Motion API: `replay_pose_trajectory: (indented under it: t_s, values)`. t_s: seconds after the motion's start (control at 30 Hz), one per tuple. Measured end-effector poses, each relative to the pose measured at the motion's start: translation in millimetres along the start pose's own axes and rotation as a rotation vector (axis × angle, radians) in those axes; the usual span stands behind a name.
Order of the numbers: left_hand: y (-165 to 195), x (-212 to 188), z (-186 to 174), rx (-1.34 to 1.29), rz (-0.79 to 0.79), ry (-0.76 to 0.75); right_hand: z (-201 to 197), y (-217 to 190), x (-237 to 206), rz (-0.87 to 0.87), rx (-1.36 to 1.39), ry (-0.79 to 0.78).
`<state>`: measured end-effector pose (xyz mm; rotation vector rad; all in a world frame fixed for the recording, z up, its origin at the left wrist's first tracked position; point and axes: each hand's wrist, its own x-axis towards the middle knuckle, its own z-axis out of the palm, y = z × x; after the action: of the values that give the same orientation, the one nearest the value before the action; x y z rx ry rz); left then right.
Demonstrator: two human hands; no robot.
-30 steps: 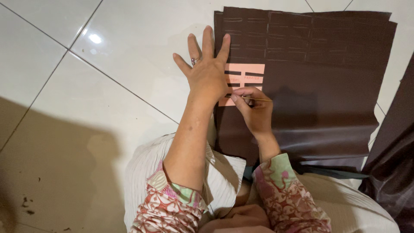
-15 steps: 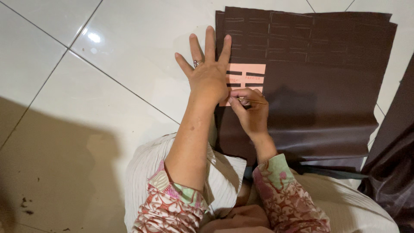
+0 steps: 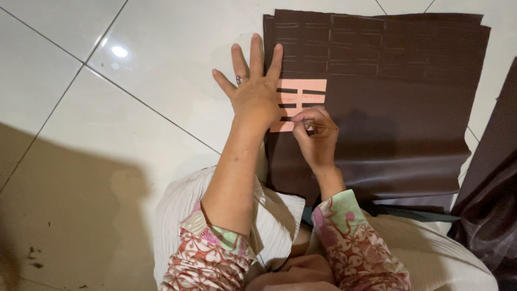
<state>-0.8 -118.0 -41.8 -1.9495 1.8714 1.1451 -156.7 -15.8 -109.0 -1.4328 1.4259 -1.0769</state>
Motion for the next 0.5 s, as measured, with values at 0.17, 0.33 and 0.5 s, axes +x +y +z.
replay_pose_trajectory:
  t_s: [0.17,0.33,0.5]
  values:
    - [-3.7,5.5,5.5,0.037,0.003,0.022,-1.7,5.0,1.3,0.015,-0.088,0.022]
    - [-10.7,15.7,15.8,0.021,0.030,0.071,-5.8,21.0,1.8,0.043,0.170,-0.002]
    - [-25.8,30.7,8.0,0.043,0.062,0.070,-22.6,47.9,22.8,0.351,0.913,0.165]
